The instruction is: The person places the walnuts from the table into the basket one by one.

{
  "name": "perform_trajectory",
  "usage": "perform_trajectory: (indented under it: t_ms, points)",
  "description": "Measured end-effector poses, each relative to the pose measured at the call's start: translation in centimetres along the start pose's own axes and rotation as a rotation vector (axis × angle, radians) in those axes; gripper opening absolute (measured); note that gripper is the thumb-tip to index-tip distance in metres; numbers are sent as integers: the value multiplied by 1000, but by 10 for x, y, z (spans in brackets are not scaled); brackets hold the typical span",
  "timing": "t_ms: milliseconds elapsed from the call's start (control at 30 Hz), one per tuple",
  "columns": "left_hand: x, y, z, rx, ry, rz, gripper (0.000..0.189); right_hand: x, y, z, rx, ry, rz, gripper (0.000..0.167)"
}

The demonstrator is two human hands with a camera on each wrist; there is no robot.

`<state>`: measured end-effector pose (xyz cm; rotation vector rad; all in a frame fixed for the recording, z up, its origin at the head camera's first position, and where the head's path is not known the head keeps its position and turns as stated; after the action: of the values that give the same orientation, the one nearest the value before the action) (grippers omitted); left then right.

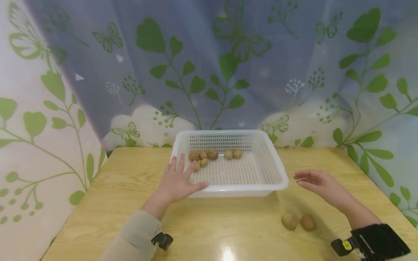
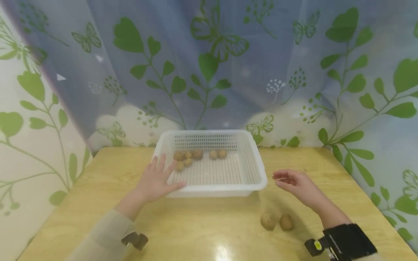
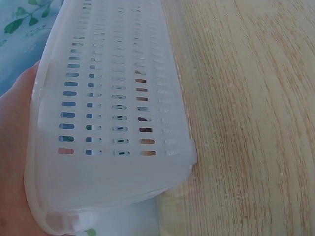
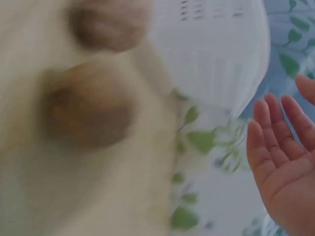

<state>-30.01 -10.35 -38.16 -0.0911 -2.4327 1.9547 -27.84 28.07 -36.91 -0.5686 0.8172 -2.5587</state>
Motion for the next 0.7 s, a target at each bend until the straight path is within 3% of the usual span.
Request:
perform_trajectory:
  t_ms: [167,333,433,600,700]
  points:
    - [-2,4,-3,-13,16,-6,95,-48,15,-35,94,107,155,49]
    - [-4,5,0,-28,23,-28,94,-75,42,-56,333,135,373,56]
    - [-3,5,3,-31,25,-36,94,-76,49,-56,401,59,399,58]
    - [1,4,3,-15,30,-35,94,-72,46,-52,324,-114,368,57]
    - [2,5,2,-3,28,-27,95,-71,43,-50,265,-173,357,55]
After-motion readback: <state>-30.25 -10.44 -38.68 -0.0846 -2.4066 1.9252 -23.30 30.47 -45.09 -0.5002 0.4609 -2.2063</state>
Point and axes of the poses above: each hand's wrist, its own x-axis towards the middle knuckle, its own y-axis out of the palm, z = x × y, the point moved 8 cm from there along x, towards the middle knuckle, and after that the axes turned 15 degrees about -y, right-handed, at the moved point
